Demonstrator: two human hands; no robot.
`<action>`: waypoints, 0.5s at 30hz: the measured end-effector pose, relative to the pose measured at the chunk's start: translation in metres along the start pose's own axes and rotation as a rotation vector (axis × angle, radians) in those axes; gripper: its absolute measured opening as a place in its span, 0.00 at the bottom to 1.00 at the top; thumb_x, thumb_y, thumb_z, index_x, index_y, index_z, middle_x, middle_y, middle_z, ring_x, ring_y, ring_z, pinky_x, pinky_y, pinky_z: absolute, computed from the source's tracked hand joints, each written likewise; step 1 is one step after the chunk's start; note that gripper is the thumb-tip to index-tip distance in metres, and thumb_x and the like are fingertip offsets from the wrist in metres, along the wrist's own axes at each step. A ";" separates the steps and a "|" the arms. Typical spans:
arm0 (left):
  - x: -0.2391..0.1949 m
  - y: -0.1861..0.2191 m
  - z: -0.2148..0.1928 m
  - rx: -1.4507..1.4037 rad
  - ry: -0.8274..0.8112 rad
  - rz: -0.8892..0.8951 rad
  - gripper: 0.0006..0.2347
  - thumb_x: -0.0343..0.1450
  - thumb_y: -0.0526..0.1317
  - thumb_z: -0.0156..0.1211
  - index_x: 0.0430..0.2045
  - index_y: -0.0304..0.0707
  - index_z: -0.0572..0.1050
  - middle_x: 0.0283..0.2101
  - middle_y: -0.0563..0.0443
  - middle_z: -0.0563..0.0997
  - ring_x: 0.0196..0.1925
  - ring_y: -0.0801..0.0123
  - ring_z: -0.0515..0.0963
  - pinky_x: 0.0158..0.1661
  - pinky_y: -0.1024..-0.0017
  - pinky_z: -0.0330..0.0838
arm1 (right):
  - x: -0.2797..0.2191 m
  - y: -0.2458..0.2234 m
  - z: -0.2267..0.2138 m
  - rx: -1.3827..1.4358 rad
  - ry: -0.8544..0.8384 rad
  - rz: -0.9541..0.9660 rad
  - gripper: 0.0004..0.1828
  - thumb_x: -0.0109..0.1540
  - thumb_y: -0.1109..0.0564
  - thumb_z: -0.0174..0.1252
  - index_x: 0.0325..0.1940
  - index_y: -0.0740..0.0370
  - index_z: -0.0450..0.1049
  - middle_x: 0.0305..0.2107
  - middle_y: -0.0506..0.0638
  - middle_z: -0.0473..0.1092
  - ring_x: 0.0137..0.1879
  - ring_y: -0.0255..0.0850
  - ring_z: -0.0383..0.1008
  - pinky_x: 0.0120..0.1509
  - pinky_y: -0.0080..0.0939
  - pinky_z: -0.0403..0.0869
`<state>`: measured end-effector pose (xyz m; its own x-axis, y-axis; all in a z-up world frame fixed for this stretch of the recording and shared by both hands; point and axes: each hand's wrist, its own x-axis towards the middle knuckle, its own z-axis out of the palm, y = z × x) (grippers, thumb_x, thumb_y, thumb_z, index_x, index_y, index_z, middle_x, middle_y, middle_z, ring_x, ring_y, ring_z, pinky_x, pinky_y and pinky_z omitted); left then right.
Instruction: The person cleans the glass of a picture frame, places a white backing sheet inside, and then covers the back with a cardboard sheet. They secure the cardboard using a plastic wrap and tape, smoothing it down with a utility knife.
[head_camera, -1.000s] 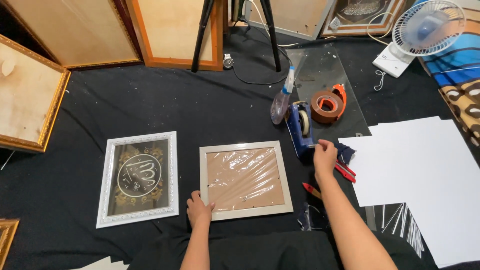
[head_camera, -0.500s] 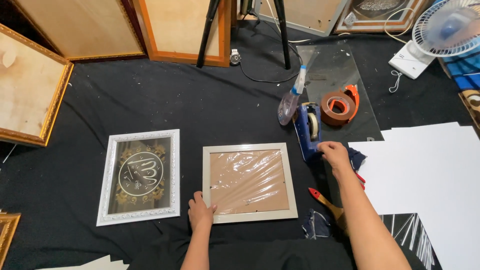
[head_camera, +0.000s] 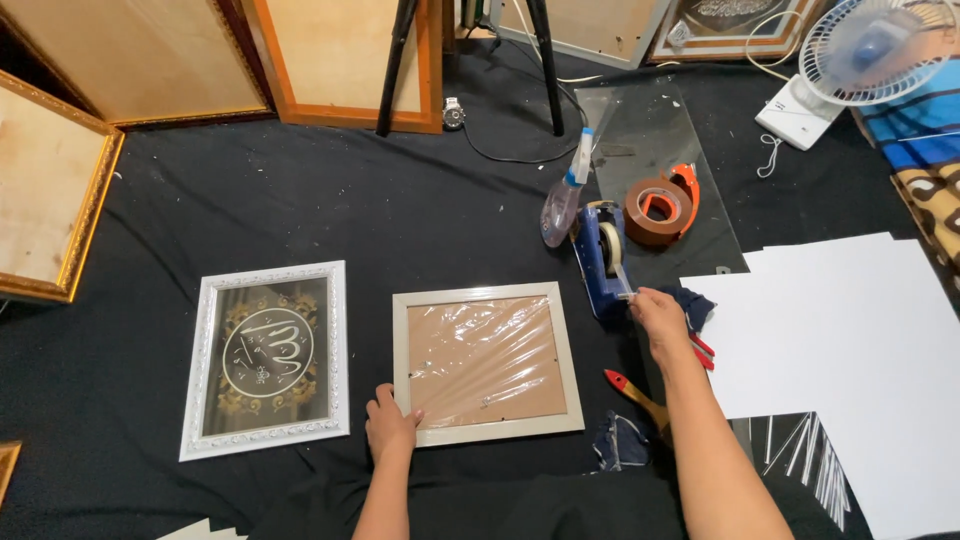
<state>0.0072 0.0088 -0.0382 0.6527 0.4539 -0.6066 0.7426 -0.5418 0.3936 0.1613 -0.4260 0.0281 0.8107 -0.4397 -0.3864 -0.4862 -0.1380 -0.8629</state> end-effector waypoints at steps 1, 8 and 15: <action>0.000 0.000 0.000 -0.002 0.000 0.000 0.25 0.72 0.42 0.66 0.62 0.55 0.61 0.63 0.44 0.67 0.61 0.43 0.71 0.58 0.51 0.70 | -0.002 0.002 -0.001 0.045 0.006 0.024 0.21 0.59 0.57 0.56 0.54 0.68 0.77 0.44 0.50 0.69 0.41 0.36 0.70 0.48 0.37 0.72; -0.008 0.006 -0.006 -0.022 -0.013 -0.017 0.25 0.72 0.42 0.65 0.63 0.54 0.60 0.62 0.45 0.67 0.61 0.45 0.71 0.57 0.50 0.72 | 0.001 0.026 0.001 0.213 -0.025 0.069 0.06 0.60 0.62 0.57 0.31 0.54 0.68 0.27 0.40 0.61 0.36 0.29 0.62 0.49 0.31 0.69; -0.010 0.008 -0.008 -0.010 -0.013 -0.028 0.25 0.73 0.42 0.65 0.63 0.54 0.61 0.63 0.45 0.66 0.61 0.45 0.71 0.57 0.50 0.71 | -0.003 0.027 -0.001 0.264 -0.034 0.134 0.31 0.61 0.57 0.59 0.69 0.66 0.67 0.42 0.49 0.73 0.46 0.33 0.72 0.58 0.31 0.70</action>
<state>0.0075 0.0057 -0.0238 0.6299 0.4596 -0.6261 0.7619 -0.5222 0.3831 0.1453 -0.4288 0.0065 0.7576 -0.4076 -0.5098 -0.4920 0.1565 -0.8564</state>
